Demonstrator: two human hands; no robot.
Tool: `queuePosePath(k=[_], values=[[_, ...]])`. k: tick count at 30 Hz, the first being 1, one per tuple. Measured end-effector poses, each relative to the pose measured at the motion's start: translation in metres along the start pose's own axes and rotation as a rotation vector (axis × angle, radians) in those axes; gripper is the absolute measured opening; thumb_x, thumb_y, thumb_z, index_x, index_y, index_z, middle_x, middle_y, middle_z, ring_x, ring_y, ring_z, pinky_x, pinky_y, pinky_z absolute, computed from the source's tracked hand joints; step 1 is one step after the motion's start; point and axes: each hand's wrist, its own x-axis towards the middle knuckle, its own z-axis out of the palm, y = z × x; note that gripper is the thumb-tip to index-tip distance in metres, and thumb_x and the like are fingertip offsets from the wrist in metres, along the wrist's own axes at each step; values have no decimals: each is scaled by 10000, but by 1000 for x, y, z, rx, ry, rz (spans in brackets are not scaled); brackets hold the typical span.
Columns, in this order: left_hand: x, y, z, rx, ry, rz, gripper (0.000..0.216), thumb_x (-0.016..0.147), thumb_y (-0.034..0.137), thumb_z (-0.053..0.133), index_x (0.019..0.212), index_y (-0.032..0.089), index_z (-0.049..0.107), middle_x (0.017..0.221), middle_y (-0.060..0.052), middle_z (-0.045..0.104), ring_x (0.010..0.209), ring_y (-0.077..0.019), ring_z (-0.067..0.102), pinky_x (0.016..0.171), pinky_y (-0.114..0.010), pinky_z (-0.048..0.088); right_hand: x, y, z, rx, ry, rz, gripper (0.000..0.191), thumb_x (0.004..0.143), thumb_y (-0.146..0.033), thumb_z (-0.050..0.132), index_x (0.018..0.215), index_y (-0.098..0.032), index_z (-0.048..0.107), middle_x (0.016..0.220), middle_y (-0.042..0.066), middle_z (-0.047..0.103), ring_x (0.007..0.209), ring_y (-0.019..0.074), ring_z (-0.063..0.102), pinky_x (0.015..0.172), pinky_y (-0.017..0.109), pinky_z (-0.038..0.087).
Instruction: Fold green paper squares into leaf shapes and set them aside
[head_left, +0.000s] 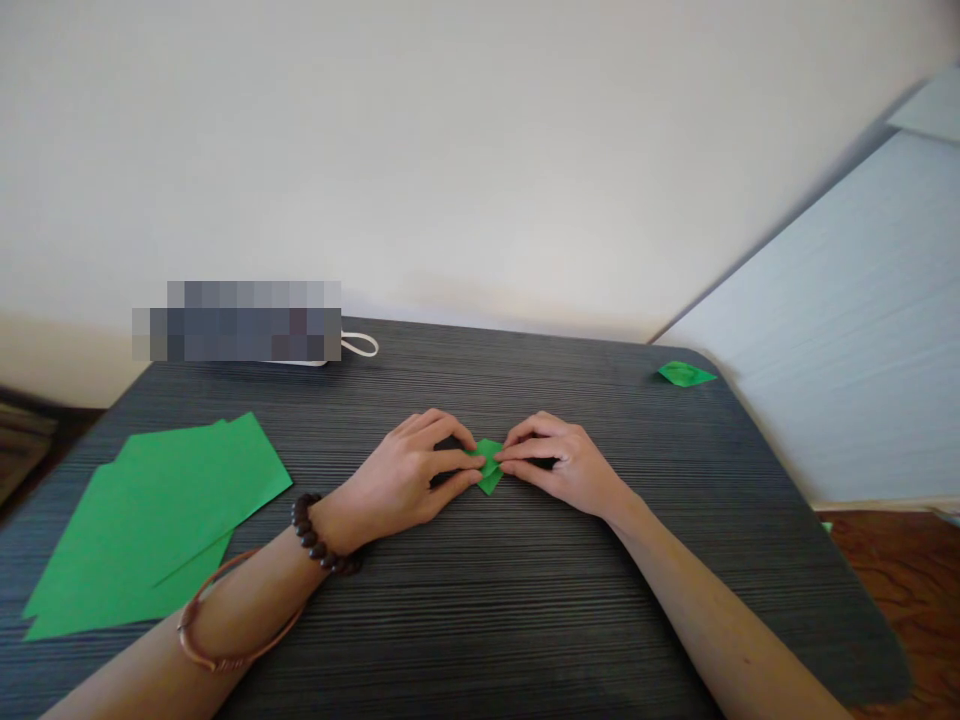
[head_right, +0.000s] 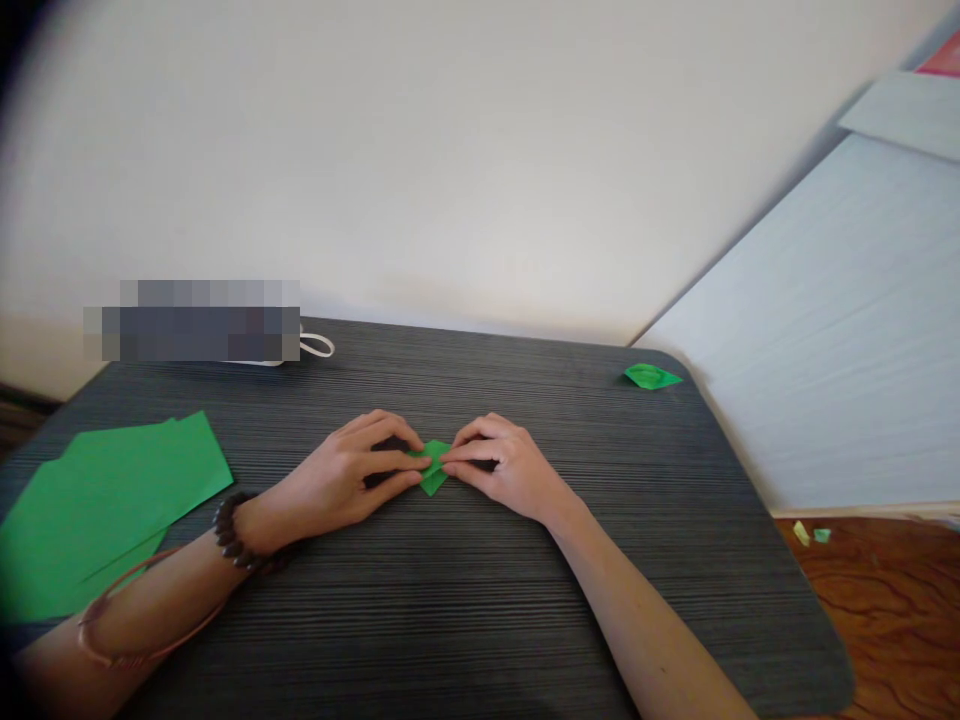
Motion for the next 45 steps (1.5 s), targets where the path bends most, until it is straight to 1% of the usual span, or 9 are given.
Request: queuePosePath(k=[5, 8, 17, 21, 27, 33, 38, 42, 45], values=[[-3, 6, 2, 52, 6, -5, 208, 897, 267, 490, 1014, 221, 656, 997, -49, 589, 904, -175, 527, 810, -346, 455, -5, -8, 4, -73, 2, -8, 169, 871, -248, 552, 936, -194, 699, 884, 55, 609, 823, 147, 550, 745, 290, 476], [-3, 10, 2, 76, -14, 8, 202, 884, 277, 511, 1024, 202, 635, 981, -47, 599, 904, -185, 527, 807, -352, 462, -7, -10, 6, -89, 15, 38, 179, 884, -247, 534, 947, -190, 692, 886, 56, 600, 818, 145, 541, 744, 290, 475], [-6, 8, 5, 112, 30, 39, 158, 891, 157, 492, 1011, 157, 595, 878, -34, 634, 852, -175, 544, 793, -332, 479, -8, -19, 10, -73, 72, 180, 141, 888, -245, 526, 901, -199, 658, 881, 38, 583, 837, 152, 539, 779, 304, 467], [-5, 8, 7, 38, 72, -26, 159, 892, 162, 496, 1019, 152, 591, 872, -41, 633, 825, -169, 545, 763, -324, 484, -6, -26, 13, -82, 103, 291, 128, 870, -263, 540, 847, -175, 630, 864, 41, 500, 803, 147, 521, 747, 300, 468], [-2, 10, 7, -61, 131, -106, 98, 884, 180, 521, 947, 169, 595, 873, -24, 638, 814, -156, 547, 761, -311, 477, -3, -30, 19, -113, 132, 353, 112, 866, -236, 512, 823, -171, 592, 906, 48, 444, 838, 155, 509, 801, 318, 462], [2, 11, 9, 7, 88, -150, 116, 909, 175, 459, 941, 163, 570, 892, -34, 629, 828, -175, 544, 782, -341, 475, -1, -32, 22, -184, 149, 375, 153, 888, -258, 472, 797, -163, 549, 918, 62, 443, 865, 174, 502, 821, 342, 461], [4, 15, 12, 111, 29, -194, 140, 921, 180, 417, 959, 156, 550, 901, -45, 619, 829, -187, 547, 784, -360, 474, 0, -32, 23, -256, 127, 383, 178, 893, -266, 461, 773, -161, 541, 932, 76, 458, 872, 190, 504, 822, 357, 465], [4, 18, 13, 182, 17, -211, 182, 926, 187, 394, 1028, 150, 540, 901, -62, 606, 840, -194, 545, 791, -368, 469, 3, -30, 23, -264, 109, 388, 173, 877, -264, 483, 743, -170, 537, 895, 68, 474, 853, 195, 515, 804, 364, 473], [4, 18, 12, 196, 3, -194, 217, 917, 159, 394, 1067, 178, 548, 877, -53, 598, 821, -189, 540, 776, -361, 466, 5, -27, 21, -244, 101, 398, 178, 864, -265, 507, 711, -179, 541, 869, 61, 486, 853, 198, 522, 798, 366, 474]])
